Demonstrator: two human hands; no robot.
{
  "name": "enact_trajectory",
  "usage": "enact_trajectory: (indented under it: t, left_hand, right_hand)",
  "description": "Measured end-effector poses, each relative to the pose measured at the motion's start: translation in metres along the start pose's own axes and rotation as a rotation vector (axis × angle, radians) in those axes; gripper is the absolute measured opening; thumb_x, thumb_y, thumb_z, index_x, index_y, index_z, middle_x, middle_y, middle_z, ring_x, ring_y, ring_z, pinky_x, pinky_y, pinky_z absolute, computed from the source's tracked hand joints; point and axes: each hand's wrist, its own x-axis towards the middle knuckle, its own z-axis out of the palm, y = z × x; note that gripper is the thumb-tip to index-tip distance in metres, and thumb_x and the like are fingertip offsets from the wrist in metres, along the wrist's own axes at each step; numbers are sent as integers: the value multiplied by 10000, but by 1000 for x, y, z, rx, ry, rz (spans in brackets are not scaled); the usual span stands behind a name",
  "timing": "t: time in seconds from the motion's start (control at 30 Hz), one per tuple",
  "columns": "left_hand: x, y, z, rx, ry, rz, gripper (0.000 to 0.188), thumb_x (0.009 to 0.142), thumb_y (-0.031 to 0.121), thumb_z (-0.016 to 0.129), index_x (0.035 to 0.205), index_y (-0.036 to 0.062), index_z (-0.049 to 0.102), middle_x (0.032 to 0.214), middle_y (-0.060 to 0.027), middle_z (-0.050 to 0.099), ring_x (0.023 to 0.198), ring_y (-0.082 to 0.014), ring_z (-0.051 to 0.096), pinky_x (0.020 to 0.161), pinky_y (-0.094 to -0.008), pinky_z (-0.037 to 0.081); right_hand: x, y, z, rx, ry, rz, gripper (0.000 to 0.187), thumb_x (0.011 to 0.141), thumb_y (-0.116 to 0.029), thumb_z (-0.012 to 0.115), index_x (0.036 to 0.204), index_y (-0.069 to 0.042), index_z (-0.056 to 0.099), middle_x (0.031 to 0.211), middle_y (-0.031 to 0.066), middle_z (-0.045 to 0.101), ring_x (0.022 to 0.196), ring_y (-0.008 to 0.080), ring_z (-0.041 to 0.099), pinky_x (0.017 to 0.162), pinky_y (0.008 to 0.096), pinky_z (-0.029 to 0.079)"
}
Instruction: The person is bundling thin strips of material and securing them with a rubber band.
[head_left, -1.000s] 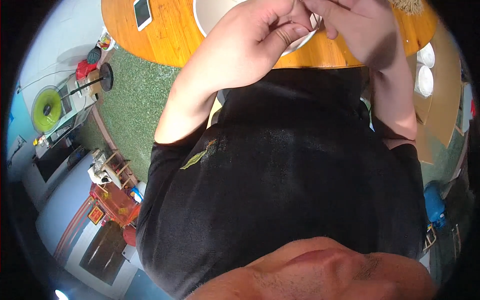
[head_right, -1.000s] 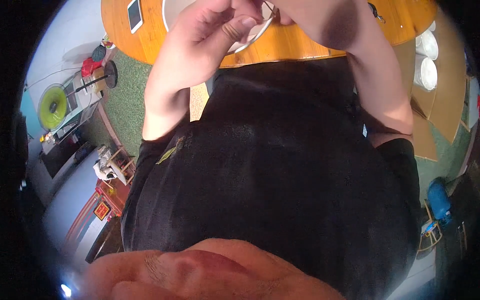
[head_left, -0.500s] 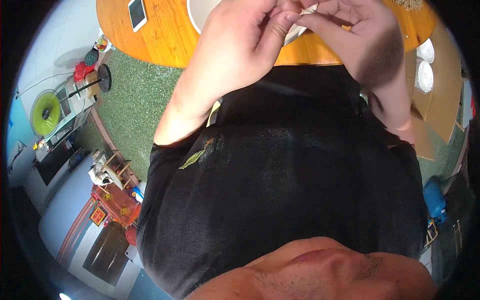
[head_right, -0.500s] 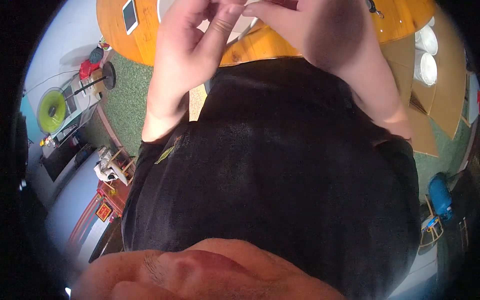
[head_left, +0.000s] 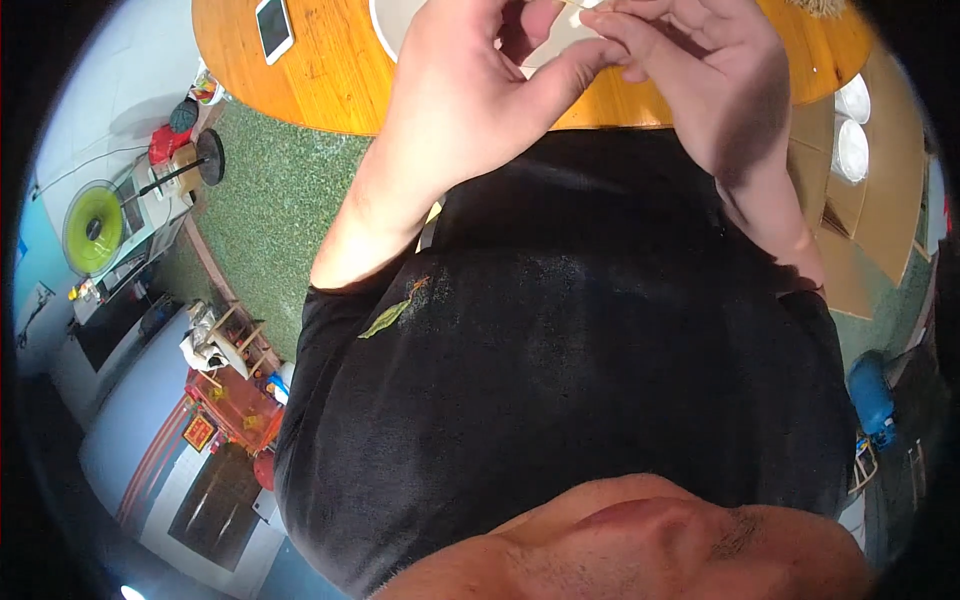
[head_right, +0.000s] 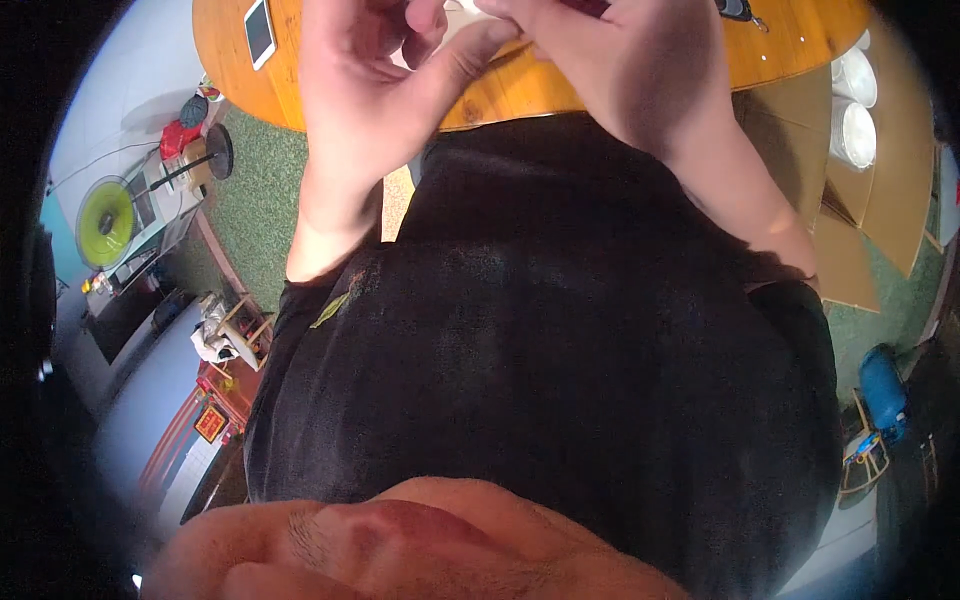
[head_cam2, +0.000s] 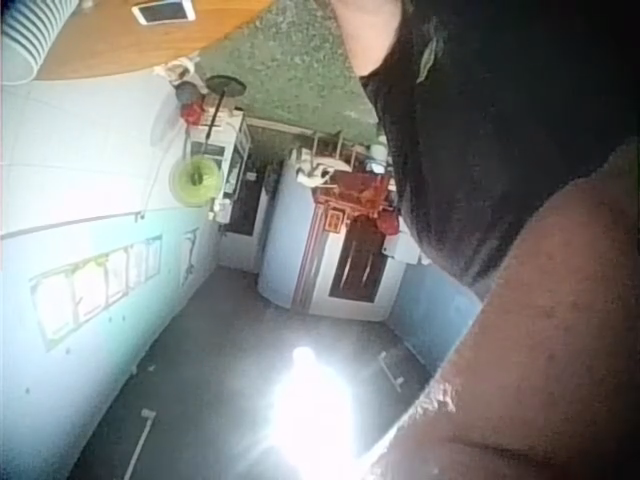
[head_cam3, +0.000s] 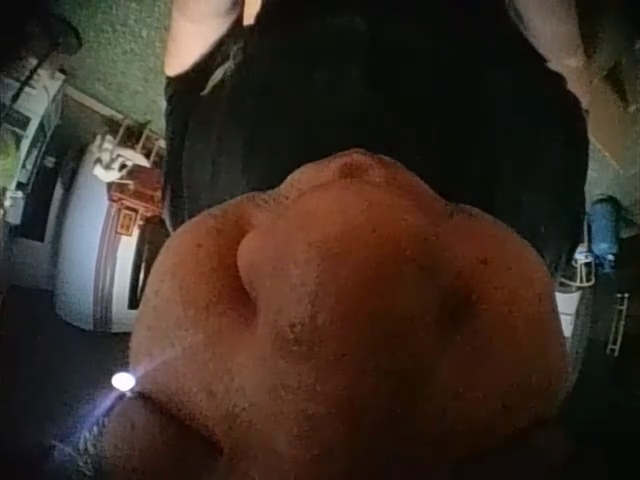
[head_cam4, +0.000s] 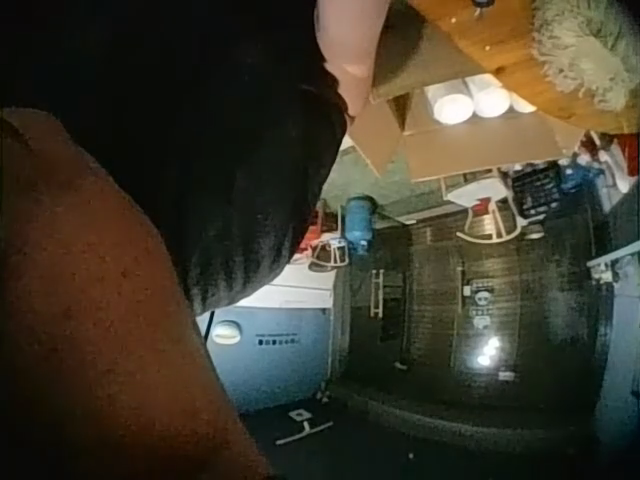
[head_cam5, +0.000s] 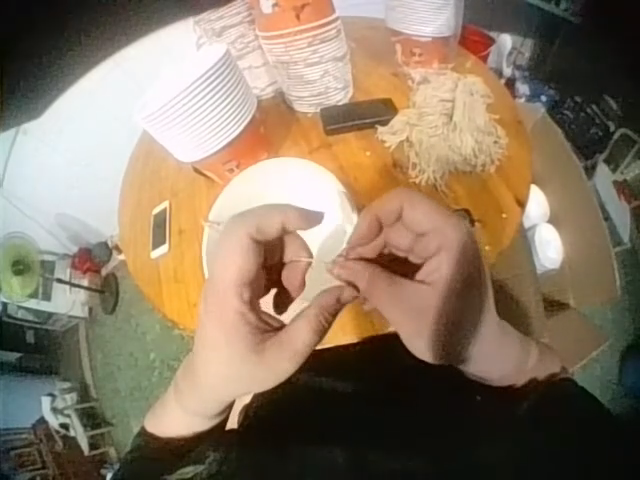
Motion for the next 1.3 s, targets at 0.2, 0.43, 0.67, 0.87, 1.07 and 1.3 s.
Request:
enact_trajectory:
  t: [0.2,0.43,0.67,0.87,1.07,1.3]
  left_hand:
    - [27,-62,3,154,49,962,302,781,-60,811,1048,25,698,807,-58,556,733,-154,557,589,-268,415]
    - [19,-60,4,580,140,920,258,738,-24,835,980,32,769,743,-74,546,644,-212,560,534,-328,438]
    - [23,-76,6,332,246,1103,260,740,-1,822,990,33,762,745,-86,526,643,-229,568,539,-346,454]
    - [4,-6,3,965,2,686,187,780,3,781,930,19,671,800,-130,530,658,-295,571,556,-366,452]
    - [1,1,-4,562,-88,149,71,869,-16,660,914,1,608,807,-109,510,700,-213,539,614,-320,431]
    - [-1,3,-8,408,-137,23,28,934,4,614,930,-5,588,839,-55,530,741,-119,508,629,-271,417]
  right_hand:
    - [17,-46,25,-856,237,762,176,947,23,675,1086,9,569,874,74,721,744,92,651,663,204,508]
    - [16,-47,28,-662,399,829,207,968,-3,629,1166,32,580,916,102,704,782,136,651,710,252,528]
    - [22,-53,29,-716,326,946,298,956,15,629,1244,63,567,1007,135,699,858,155,676,754,256,561]
    - [-12,-15,-6,51,16,144,365,907,81,666,1255,60,558,1104,151,684,894,158,688,782,245,579]
    - [-8,-51,36,-1038,62,381,385,836,125,732,1179,20,593,1060,122,670,895,164,693,789,252,581]
    - [-5,-54,35,-1320,-129,319,290,789,81,790,1020,-42,665,952,89,671,802,169,673,697,279,533]
